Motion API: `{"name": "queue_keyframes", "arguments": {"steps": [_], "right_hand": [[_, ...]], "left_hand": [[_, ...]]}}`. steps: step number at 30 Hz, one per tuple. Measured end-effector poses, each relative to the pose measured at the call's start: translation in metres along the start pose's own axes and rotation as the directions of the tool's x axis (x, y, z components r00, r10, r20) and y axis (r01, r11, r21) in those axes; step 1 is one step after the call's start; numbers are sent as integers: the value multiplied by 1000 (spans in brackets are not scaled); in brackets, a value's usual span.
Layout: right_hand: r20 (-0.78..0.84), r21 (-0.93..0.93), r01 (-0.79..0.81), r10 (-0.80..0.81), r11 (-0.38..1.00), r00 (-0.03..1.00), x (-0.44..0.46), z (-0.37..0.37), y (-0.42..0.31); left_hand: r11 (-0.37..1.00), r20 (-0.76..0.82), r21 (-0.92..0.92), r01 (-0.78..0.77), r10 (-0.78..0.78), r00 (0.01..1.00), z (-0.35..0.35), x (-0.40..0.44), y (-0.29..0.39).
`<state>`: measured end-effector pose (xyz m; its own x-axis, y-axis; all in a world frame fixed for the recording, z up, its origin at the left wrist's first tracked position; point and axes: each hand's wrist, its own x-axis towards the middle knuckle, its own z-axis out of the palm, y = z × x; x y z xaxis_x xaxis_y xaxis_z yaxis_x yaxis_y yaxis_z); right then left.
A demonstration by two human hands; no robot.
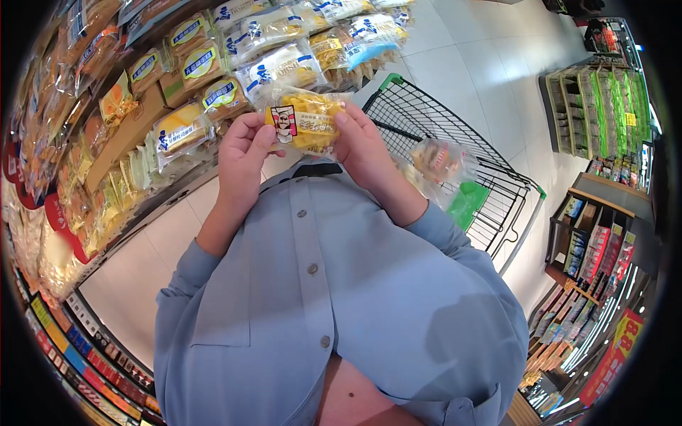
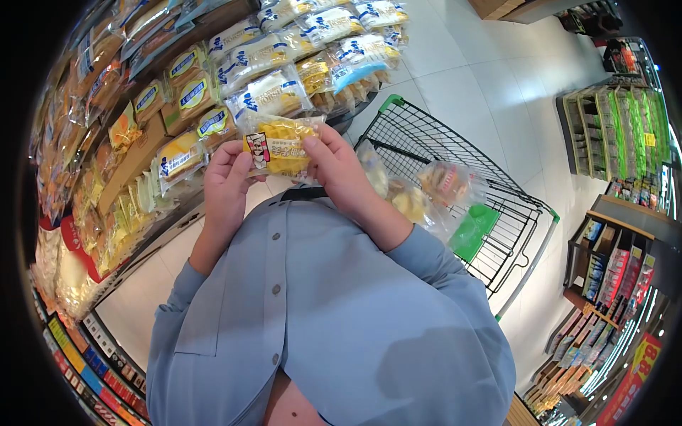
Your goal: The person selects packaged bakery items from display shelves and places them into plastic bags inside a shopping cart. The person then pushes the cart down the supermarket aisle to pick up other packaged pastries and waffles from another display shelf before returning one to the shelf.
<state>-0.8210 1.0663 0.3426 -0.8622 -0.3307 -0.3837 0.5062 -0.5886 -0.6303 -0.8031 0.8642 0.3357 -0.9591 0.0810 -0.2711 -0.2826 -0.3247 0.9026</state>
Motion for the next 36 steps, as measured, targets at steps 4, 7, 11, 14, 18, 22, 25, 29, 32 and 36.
{"name": "queue_keyframes", "arguments": {"steps": [4, 7, 11, 14, 18, 22, 25, 29, 32, 36], "right_hand": [[-17, -96, -53, 52, 994, 999, 3, -20, 4], [3, 0, 32, -32, 999, 999, -1, -12, -2], [67, 99, -28, 21, 995, 998, -6, -7, -4], [119, 41, -53, 48, 998, 992, -5, -10, 3], [146, -42, -121, 126, 992, 981, -8, -12, 8], [142, -6, -163, 162, 987, 976, -10, -6, 7], [187, -68, -148, 158, 987, 970, -9, -7, 13], [174, -96, -145, 160, 985, 972, -9, -1, 18], [150, -97, -87, 101, 992, 984, -7, 1, 23], [-1, 74, 93, -93, 993, 996, -2, 1, 11]], "left_hand": [[990, -12, -141, 2, -3, 1000, 5, 1, -3], [974, -32, -226, -22, 16, 999, 12, 3, -2], [991, 89, -103, 80, -71, 993, 12, 3, -11], [997, 45, -18, 68, -68, 997, 13, -1, -10], [995, -37, -94, 20, -23, 999, 14, -5, -6], [995, -60, -98, 1, -7, 998, 10, -9, -4], [995, -64, -100, -2, -5, 998, 5, -11, -3], [995, -56, -100, -8, 2, 998, 1, -13, 0], [995, -23, -101, 17, -19, 1000, -2, -15, 2], [978, 207, 111, 178, -198, 958, -16, -18, 1]]}}
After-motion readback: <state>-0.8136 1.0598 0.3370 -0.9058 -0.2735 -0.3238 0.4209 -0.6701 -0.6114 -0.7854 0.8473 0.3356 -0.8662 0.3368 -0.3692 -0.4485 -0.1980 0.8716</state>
